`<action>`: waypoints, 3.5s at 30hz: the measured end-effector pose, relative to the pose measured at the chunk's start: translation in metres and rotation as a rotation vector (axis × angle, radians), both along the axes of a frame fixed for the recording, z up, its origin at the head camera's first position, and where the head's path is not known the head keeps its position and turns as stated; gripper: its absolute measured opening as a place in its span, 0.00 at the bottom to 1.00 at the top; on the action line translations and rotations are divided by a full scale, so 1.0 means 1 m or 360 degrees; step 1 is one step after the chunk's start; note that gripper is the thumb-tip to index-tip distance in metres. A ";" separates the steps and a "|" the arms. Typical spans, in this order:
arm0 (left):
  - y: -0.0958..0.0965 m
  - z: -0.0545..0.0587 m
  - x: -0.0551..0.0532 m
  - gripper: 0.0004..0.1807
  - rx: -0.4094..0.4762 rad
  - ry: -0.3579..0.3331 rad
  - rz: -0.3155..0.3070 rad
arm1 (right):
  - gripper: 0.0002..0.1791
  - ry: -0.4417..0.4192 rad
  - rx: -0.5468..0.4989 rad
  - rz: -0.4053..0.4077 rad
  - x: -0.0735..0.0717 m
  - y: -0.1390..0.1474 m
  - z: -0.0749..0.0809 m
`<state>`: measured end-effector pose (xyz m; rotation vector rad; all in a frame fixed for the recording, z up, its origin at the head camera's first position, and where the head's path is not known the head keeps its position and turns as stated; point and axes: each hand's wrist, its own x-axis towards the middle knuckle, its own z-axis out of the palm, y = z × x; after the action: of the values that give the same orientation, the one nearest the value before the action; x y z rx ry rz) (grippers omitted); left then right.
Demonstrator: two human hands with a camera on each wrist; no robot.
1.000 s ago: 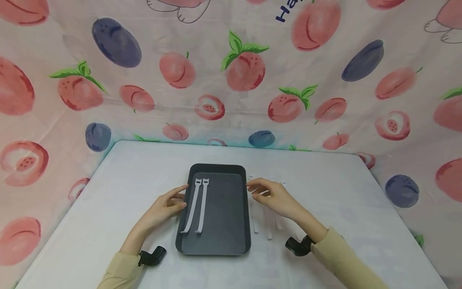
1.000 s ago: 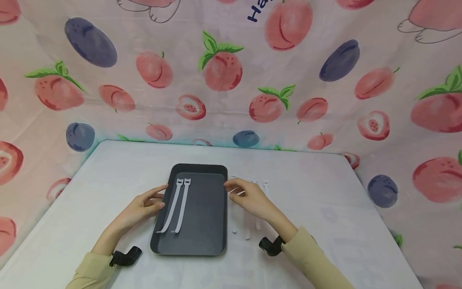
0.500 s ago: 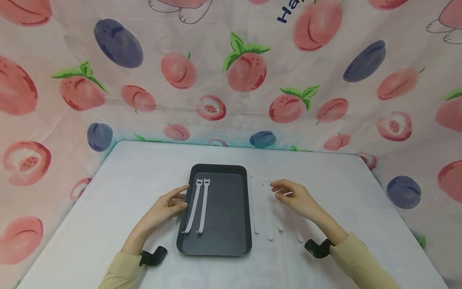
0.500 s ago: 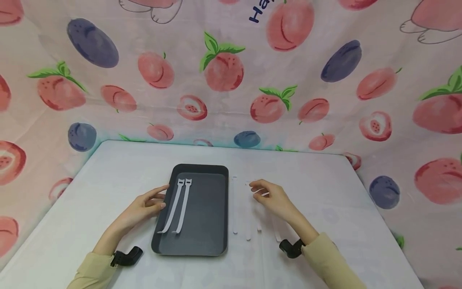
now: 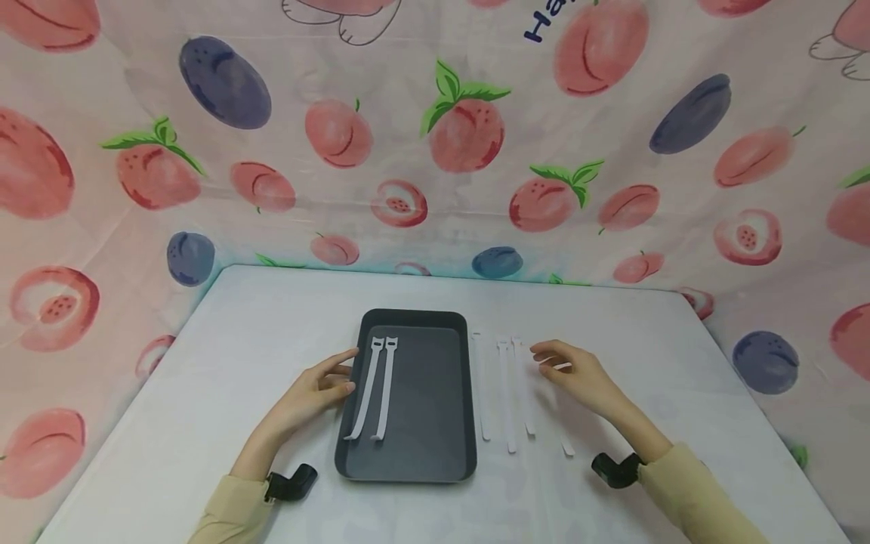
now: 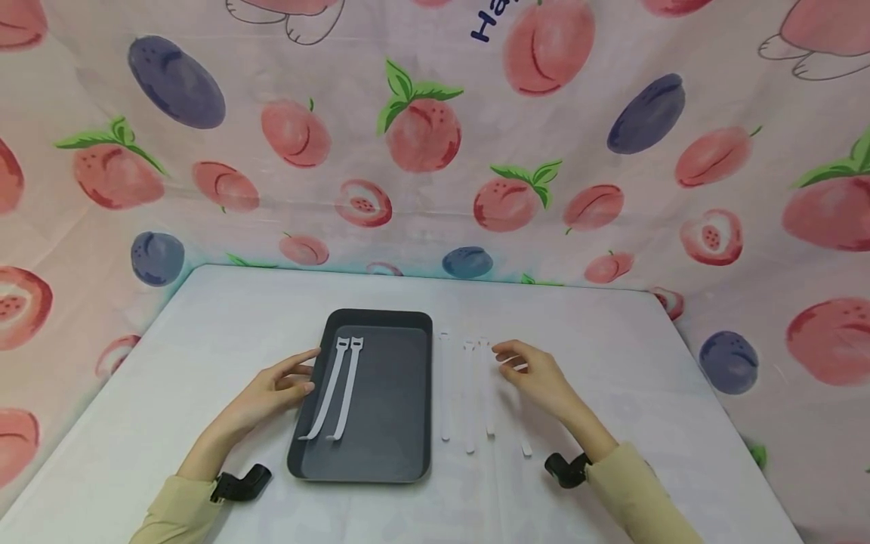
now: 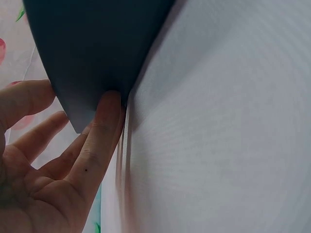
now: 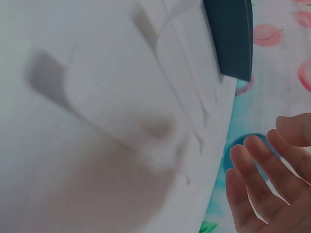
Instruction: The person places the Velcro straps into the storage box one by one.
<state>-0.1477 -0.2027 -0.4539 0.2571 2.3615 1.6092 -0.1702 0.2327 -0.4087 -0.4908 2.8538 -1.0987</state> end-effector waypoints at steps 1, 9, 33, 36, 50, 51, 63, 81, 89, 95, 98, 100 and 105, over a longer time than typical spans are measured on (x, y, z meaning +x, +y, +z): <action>0.000 0.000 0.000 0.33 0.0003 0.0000 -0.0002 | 0.17 0.0005 0.0010 -0.0008 0.000 0.002 -0.001; 0.000 0.000 0.000 0.33 -0.0006 0.0009 -0.0001 | 0.17 0.0044 0.0045 -0.0030 -0.004 0.013 -0.003; 0.001 -0.001 0.000 0.33 -0.0023 0.0013 0.0014 | 0.15 0.0001 0.0084 -0.0118 -0.025 0.027 -0.008; 0.001 -0.001 0.000 0.33 -0.0022 0.0011 0.0015 | 0.16 -0.0012 0.0081 -0.0128 -0.029 0.028 -0.011; 0.001 -0.002 -0.001 0.33 -0.0044 0.0010 0.0022 | 0.16 -0.0064 0.0074 -0.0194 -0.043 0.029 -0.023; 0.001 -0.001 -0.001 0.33 -0.0040 0.0006 0.0022 | 0.16 -0.0071 0.0072 -0.0204 -0.043 0.029 -0.024; 0.002 0.000 0.000 0.33 -0.0017 -0.0011 0.0027 | 0.16 -0.0131 0.0041 -0.0296 -0.051 0.023 -0.033; 0.002 0.001 0.001 0.33 -0.0017 -0.0015 0.0026 | 0.15 -0.0172 -0.0058 -0.0395 -0.060 0.021 -0.039; 0.002 0.000 0.000 0.33 0.0003 -0.0033 0.0039 | 0.15 -0.0202 -0.0064 -0.0397 -0.062 0.018 -0.039; 0.003 0.000 0.000 0.33 -0.0008 -0.0029 0.0049 | 0.14 -0.0208 -0.0049 -0.0392 -0.061 0.017 -0.040; 0.003 0.000 0.000 0.32 -0.0017 -0.0025 0.0048 | 0.14 -0.0217 -0.0051 -0.0377 -0.061 0.017 -0.040; 0.003 0.000 0.001 0.32 -0.0018 -0.0026 0.0048 | 0.14 -0.0219 -0.0059 -0.0361 -0.061 0.017 -0.040; 0.003 0.002 0.001 0.32 -0.0026 -0.0029 0.0049 | 0.14 -0.0203 -0.0094 -0.0333 -0.062 0.018 -0.040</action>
<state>-0.1469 -0.1996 -0.4524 0.2027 2.3755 1.5981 -0.2322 0.2510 -0.4487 -0.1198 2.8160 -1.2001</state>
